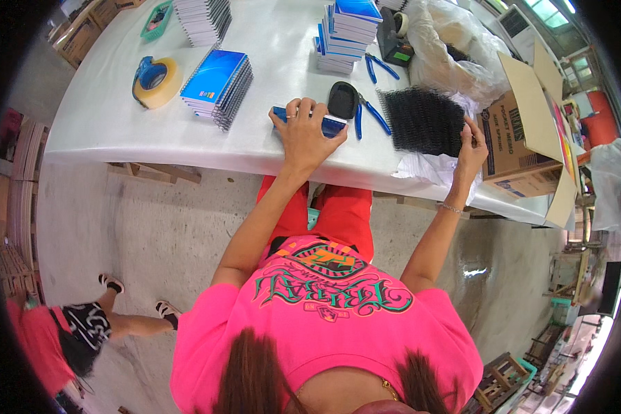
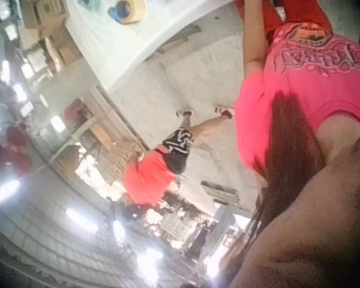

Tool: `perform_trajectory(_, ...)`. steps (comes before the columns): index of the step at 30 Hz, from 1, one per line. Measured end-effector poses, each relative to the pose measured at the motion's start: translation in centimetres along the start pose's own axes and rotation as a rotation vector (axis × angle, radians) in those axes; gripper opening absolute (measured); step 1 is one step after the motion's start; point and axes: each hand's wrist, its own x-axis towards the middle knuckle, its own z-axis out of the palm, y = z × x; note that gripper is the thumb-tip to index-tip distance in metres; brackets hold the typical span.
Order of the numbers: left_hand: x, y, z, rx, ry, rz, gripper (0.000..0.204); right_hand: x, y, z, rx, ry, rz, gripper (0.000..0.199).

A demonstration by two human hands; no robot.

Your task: The person assembles spiral-bound notebooks by inserting a black plastic spiral into the punched holes of a blue notebook cover and pages, then uses pliers to close the spiral ends. The person repeats this process for multiple notebooks, stacking completed units on the table.

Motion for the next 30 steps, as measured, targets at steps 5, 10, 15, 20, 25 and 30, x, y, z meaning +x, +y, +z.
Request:
perform_trajectory(5,0.1,0.1,-0.1,-0.021,-0.005,0.016,0.045,-1.7,-3.9,1.9,0.473,-0.228,0.075,0.033)
perform_trajectory(10,0.1,-0.3,0.0,-0.015,0.013,0.046,0.044,-3.2,-6.2,5.3,0.837,-0.295,0.138,0.045)
perform_trajectory(15,0.3,-0.3,-0.3,-0.053,-0.001,0.045,0.041,-5.1,-6.7,8.0,0.523,-0.618,0.122,0.032)
perform_trajectory(20,0.3,-0.3,-0.4,-0.047,-0.010,0.045,0.041,-7.2,-6.3,9.9,0.230,-0.813,0.065,0.021)
perform_trajectory(25,0.3,-0.4,-0.2,-0.026,0.010,0.056,0.042,-8.0,-6.8,10.2,0.140,-0.833,0.003,0.021)
perform_trajectory(30,0.2,-0.5,0.0,-0.028,0.012,0.058,0.043,-8.5,-7.1,10.6,0.155,-0.852,-0.041,0.022)
